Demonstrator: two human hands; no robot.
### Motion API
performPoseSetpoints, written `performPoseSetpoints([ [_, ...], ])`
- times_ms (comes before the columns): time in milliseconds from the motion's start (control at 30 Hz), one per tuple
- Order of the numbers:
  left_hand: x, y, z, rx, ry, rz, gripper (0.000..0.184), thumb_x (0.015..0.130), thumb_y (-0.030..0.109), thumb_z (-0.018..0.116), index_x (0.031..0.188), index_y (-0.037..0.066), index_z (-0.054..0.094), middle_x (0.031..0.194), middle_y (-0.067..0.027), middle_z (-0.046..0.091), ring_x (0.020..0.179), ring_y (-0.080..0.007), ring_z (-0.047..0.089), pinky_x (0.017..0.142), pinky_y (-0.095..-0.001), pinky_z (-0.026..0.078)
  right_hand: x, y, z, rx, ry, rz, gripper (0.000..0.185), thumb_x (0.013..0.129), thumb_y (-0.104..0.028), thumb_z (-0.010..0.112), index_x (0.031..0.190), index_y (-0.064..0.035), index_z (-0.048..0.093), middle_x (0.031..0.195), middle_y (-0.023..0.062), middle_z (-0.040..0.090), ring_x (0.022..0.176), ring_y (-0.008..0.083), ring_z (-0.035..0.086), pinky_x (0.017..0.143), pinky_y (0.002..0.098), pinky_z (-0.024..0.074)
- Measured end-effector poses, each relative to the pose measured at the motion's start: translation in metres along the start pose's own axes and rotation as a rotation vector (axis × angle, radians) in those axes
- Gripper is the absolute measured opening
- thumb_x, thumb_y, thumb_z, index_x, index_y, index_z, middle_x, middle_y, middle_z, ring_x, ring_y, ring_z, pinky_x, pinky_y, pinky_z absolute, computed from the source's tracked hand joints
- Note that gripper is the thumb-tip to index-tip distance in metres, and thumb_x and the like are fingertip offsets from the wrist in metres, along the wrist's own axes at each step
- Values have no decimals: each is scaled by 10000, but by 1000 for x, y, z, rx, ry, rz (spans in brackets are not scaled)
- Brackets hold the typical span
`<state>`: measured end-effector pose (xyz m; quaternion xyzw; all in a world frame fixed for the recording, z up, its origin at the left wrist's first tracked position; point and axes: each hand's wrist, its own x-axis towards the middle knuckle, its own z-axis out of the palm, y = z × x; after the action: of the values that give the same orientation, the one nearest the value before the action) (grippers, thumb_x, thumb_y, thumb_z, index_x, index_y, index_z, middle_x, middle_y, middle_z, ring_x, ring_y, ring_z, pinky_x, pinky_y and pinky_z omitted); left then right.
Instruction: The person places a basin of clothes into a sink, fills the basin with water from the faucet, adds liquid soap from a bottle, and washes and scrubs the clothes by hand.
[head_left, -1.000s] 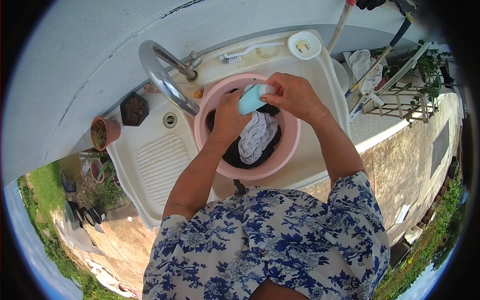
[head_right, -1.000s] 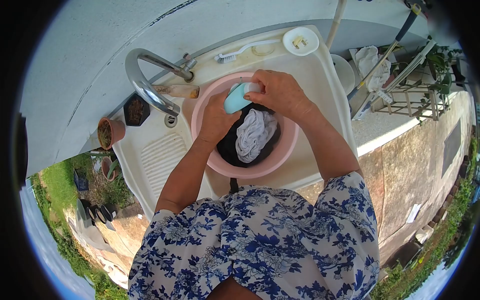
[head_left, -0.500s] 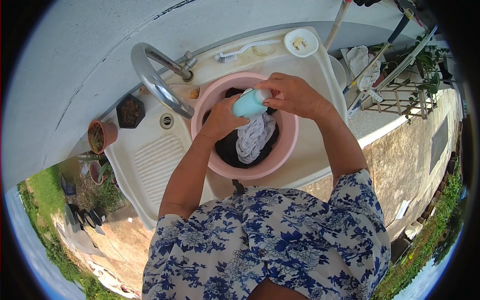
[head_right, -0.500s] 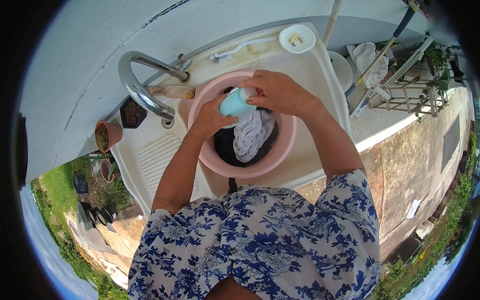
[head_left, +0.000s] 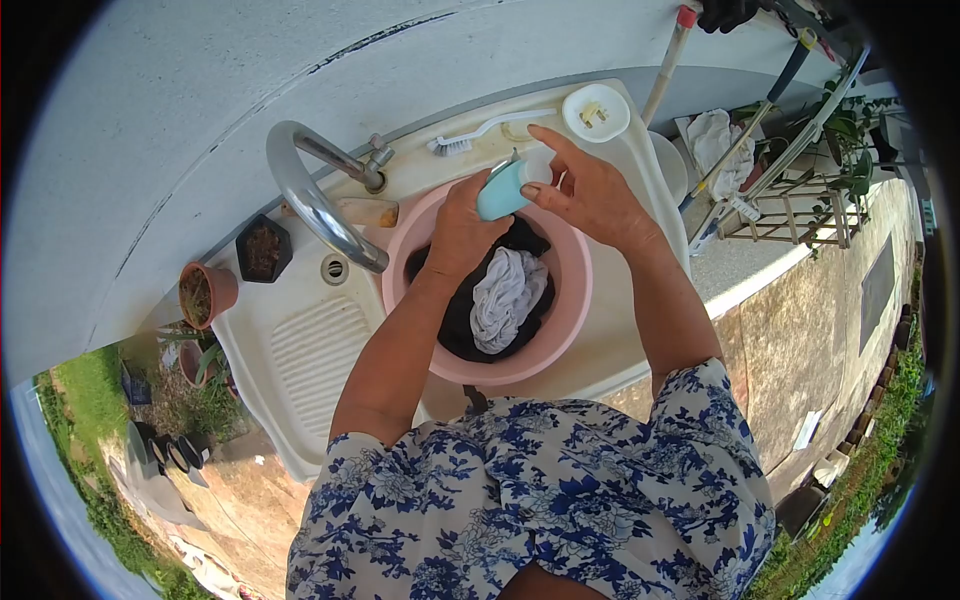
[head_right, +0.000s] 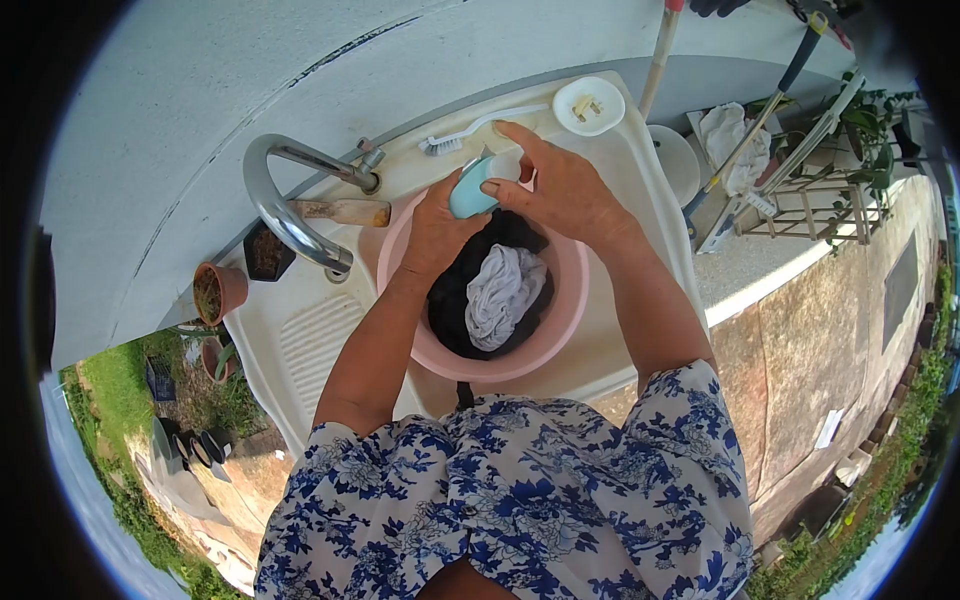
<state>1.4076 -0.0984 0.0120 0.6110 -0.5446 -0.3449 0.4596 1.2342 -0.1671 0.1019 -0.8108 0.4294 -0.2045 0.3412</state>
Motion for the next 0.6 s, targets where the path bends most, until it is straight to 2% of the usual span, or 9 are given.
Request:
performPoseSetpoints([
  [33,5,-3,2,-71,-17,-27,607,641,65,712,1212,15,510,1109,-193,571,1046,-319,550,912,-372,438,3,5,1,-4,2,1,414,782,-369,685,1058,-68,614,640,81,566,602,198,570,595,312,476],
  [67,9,-6,4,-142,-35,-56,608,642,66,715,1212,9,509,1109,-188,573,1050,-306,554,913,-364,438,7,14,6,5,49,-107,440,772,-363,695,1095,-80,602,654,81,568,608,191,568,597,303,475],
  [133,21,-16,8,-106,0,-51,610,642,70,719,1211,0,509,1114,-189,572,1045,-299,558,913,-360,438,19,20,8,13,97,-221,470,762,-357,705,1132,-92,590,669,81,570,614,184,565,599,295,474],
  [200,34,-22,12,-69,40,-43,613,642,74,723,1209,-9,508,1120,-190,570,1039,-293,562,913,-356,438,32,19,9,-77,7,43,525,764,-451,678,1136,-97,566,783,103,599,709,246,602,644,349,490],
  [267,48,-27,18,-178,13,-82,621,621,80,743,1190,-18,516,1126,-174,550,1040,-287,548,921,-345,433,48,18,13,-163,21,138,543,757,-456,681,1152,-105,555,805,111,606,720,259,609,638,359,493],
  [333,58,-30,26,-108,68,-16,624,610,80,753,1182,-9,523,1129,-158,538,1046,-275,539,926,-337,428,56,21,19,-251,36,231,561,750,-461,683,1168,-113,544,828,119,613,731,273,615,632,370,496],
  [400,67,-35,29,-39,121,41,627,598,81,763,1175,0,530,1132,-143,526,1051,-264,530,931,-328,424,60,30,28,-374,210,41,529,764,-400,693,1173,-97,554,679,79,580,610,214,569,607,330,485],
  [533,82,-45,29,-95,51,-1,631,586,61,781,1168,27,540,1129,-106,519,1057,-235,520,936,-314,420,64,46,23,-323,210,-105,497,774,-387,685,1150,-86,560,694,79,592,635,227,593,628,341,492],
  [600,91,-56,29,-139,30,-30,625,592,53,781,1169,34,542,1129,-102,528,1051,-233,527,933,-314,422,70,60,22,-185,111,-158,474,788,-373,672,1144,-81,558,713,81,608,670,231,617,648,341,499],
])
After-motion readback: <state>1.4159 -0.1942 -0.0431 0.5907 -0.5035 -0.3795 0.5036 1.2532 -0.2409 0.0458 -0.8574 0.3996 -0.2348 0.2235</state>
